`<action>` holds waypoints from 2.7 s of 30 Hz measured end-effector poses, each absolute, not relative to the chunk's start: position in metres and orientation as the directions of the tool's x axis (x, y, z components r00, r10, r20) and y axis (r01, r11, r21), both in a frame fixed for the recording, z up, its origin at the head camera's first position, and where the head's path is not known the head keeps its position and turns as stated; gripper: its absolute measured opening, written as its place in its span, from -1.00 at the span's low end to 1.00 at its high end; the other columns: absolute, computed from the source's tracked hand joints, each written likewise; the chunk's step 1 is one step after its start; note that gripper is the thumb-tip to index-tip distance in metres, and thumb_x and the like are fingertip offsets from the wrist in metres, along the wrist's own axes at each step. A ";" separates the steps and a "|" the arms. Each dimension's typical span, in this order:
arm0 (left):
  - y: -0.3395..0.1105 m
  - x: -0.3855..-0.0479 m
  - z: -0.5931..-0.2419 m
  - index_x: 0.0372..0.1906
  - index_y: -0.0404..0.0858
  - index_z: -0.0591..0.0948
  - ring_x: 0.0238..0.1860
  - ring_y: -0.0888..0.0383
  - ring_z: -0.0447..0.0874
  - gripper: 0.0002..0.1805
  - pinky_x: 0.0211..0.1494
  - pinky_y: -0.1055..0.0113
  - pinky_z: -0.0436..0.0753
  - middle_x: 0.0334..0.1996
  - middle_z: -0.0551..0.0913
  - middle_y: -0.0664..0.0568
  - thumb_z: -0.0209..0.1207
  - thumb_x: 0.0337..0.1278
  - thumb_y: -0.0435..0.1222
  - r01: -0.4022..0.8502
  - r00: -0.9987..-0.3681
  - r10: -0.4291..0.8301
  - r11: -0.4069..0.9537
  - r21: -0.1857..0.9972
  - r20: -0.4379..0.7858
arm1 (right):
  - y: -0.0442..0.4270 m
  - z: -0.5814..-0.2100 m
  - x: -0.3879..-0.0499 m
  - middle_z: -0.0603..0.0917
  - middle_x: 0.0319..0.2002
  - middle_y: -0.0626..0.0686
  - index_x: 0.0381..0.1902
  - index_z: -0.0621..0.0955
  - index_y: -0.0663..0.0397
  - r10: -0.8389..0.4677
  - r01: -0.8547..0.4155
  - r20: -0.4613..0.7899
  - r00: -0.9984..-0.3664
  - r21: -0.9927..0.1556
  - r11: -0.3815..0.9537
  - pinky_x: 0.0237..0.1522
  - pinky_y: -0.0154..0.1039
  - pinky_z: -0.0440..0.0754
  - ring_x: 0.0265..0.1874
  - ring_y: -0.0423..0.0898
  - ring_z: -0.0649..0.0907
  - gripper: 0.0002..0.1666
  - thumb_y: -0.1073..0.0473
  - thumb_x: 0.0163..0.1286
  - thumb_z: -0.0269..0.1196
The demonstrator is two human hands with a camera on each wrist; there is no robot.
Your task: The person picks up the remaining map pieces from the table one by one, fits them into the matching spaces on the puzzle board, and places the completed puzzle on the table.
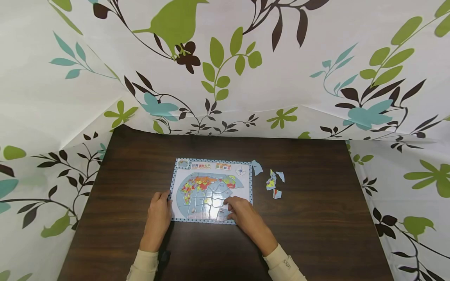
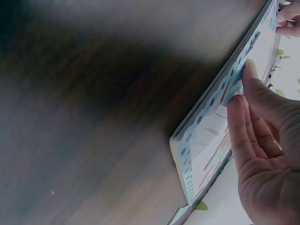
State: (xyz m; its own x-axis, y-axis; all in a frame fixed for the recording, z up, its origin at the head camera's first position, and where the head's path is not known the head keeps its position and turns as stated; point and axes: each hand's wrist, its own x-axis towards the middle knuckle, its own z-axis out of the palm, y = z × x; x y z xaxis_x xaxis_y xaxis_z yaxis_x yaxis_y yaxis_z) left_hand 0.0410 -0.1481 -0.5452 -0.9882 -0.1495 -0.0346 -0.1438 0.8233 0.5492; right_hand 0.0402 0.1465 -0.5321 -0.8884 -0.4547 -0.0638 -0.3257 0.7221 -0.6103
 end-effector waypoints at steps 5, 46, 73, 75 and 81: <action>-0.149 0.040 -0.546 0.20 -0.56 0.64 0.04 -0.31 0.69 -0.68 0.04 -0.16 0.78 0.00 0.62 -0.42 0.24 0.41 -0.56 -0.138 -0.989 -0.148 0.822 0.552 -0.028 | 0.145 -0.532 0.042 0.71 -0.36 -0.07 -0.04 0.74 0.15 -0.412 -0.300 -0.042 -0.910 -0.617 0.728 -0.33 -0.39 0.67 -0.39 -0.29 0.62 -0.52 0.31 0.08 0.67; -0.148 0.041 -0.544 0.22 -0.54 0.63 0.10 -0.29 0.66 -0.67 0.10 -0.16 0.76 0.06 0.61 -0.40 0.22 0.46 -0.53 -0.179 -0.984 -0.158 0.818 0.546 -0.086 | 0.160 -0.543 0.059 0.79 -0.34 -0.03 -0.26 0.78 0.08 -0.335 -0.273 0.006 -0.942 -0.593 0.758 -0.24 -0.29 0.75 -0.33 -0.16 0.74 -0.75 0.41 0.15 0.59; -0.148 0.041 -0.544 0.22 -0.54 0.64 0.04 -0.26 0.65 -0.68 0.07 -0.14 0.78 0.02 0.60 -0.39 0.23 0.45 -0.52 -0.189 -0.981 -0.177 0.822 0.537 -0.075 | 0.167 -0.545 0.066 0.80 -0.23 -0.07 -0.18 0.85 0.07 -0.481 -0.421 0.068 -0.874 -0.602 0.679 -0.12 -0.27 0.78 -0.21 -0.18 0.75 -0.82 0.38 0.29 0.52; -0.149 0.041 -0.544 0.22 -0.54 0.63 0.06 -0.27 0.65 -0.67 0.09 -0.15 0.77 0.03 0.60 -0.40 0.22 0.46 -0.52 -0.189 -0.981 -0.177 0.820 0.540 -0.075 | 0.167 -0.547 0.067 0.79 -0.22 -0.07 -0.17 0.86 0.07 -0.485 -0.436 0.086 -0.870 -0.595 0.676 -0.12 -0.28 0.78 -0.21 -0.18 0.74 -0.81 0.38 0.29 0.52; -0.149 0.042 -0.544 0.24 -0.52 0.63 0.06 -0.27 0.64 -0.66 0.07 -0.14 0.77 0.03 0.61 -0.39 0.23 0.45 -0.53 -0.185 -0.982 -0.175 0.821 0.540 -0.070 | 0.166 -0.552 0.070 0.75 -0.20 -0.06 -0.17 0.86 0.06 -0.486 -0.475 0.145 -0.862 -0.565 0.674 -0.14 -0.31 0.77 -0.20 -0.18 0.72 -0.80 0.39 0.28 0.52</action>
State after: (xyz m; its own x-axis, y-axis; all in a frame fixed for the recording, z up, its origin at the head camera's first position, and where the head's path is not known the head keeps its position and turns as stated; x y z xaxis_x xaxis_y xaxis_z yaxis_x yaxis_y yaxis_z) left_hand 0.0418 -0.1494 -0.5442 -0.9821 -0.1749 -0.0697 -0.1846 0.8213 0.5398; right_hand 0.0696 0.1658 -0.5521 -0.8621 -0.4857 0.1448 -0.4749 0.6744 -0.5653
